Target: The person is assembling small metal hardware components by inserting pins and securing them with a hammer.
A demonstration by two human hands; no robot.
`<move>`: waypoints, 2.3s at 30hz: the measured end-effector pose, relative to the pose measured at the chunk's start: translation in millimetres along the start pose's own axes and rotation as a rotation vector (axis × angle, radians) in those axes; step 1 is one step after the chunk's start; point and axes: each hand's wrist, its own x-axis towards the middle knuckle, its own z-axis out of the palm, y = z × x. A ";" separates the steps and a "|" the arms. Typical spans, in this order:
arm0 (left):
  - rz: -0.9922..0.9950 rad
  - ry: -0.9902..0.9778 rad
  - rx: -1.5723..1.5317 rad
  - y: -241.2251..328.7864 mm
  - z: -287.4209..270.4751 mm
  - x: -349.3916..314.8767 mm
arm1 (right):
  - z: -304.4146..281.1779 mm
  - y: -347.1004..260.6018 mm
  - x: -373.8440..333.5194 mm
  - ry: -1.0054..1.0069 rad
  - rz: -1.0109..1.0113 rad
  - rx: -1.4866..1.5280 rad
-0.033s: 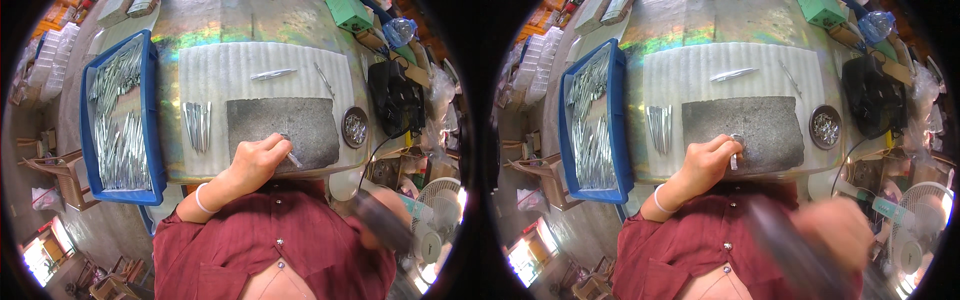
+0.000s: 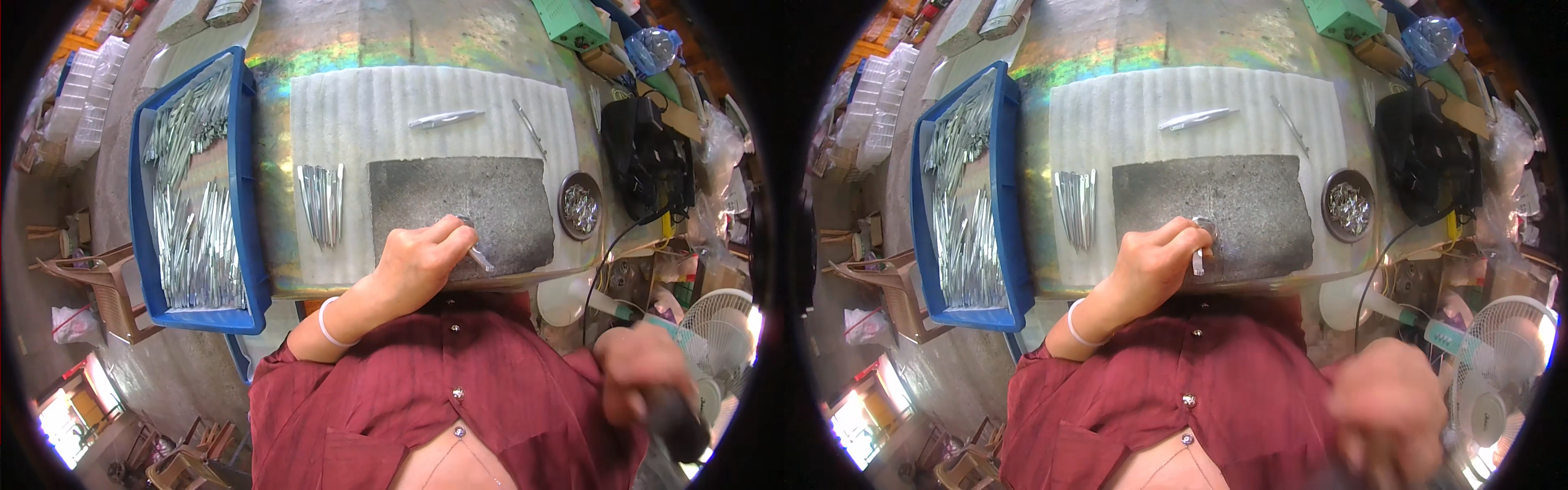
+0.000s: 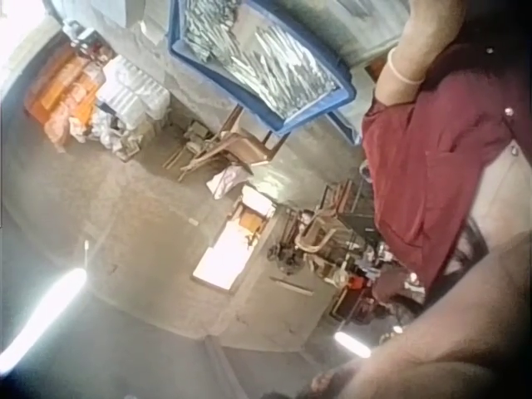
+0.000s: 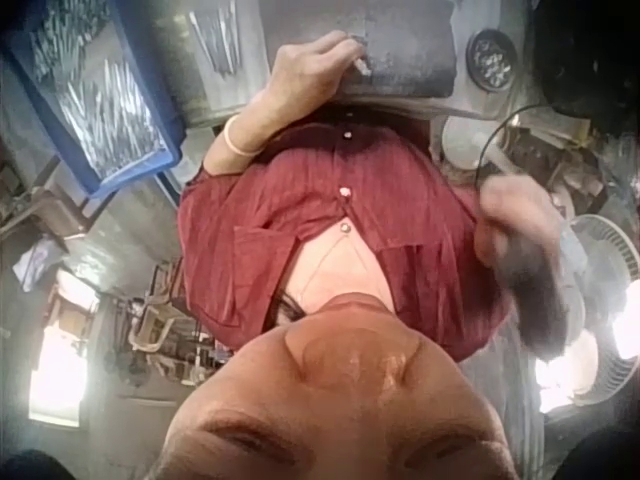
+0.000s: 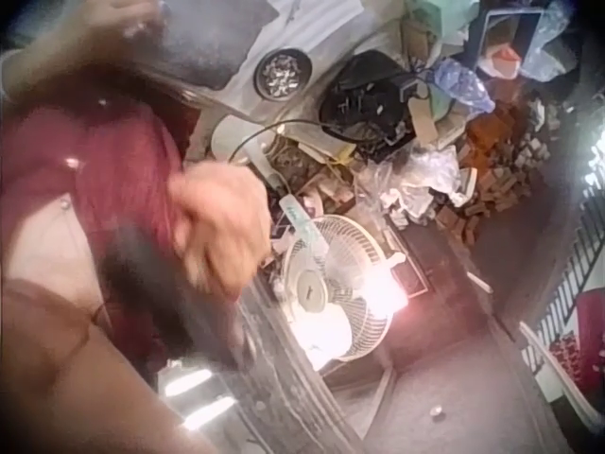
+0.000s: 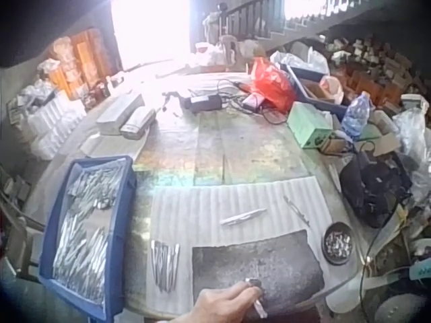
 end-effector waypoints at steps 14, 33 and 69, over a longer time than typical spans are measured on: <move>-0.058 -0.001 0.050 2.2 -3.8 -3.1 | 22.6 36.8 18.8 -0.406 0.057 -0.280; -0.723 0.236 -1.530 12.6 -43.5 9.0 | 66.6 133.3 -3.4 -0.253 0.275 -0.534; -0.280 0.043 -0.706 23.4 -23.6 2.1 | 70.0 97.5 20.5 -0.078 0.717 0.777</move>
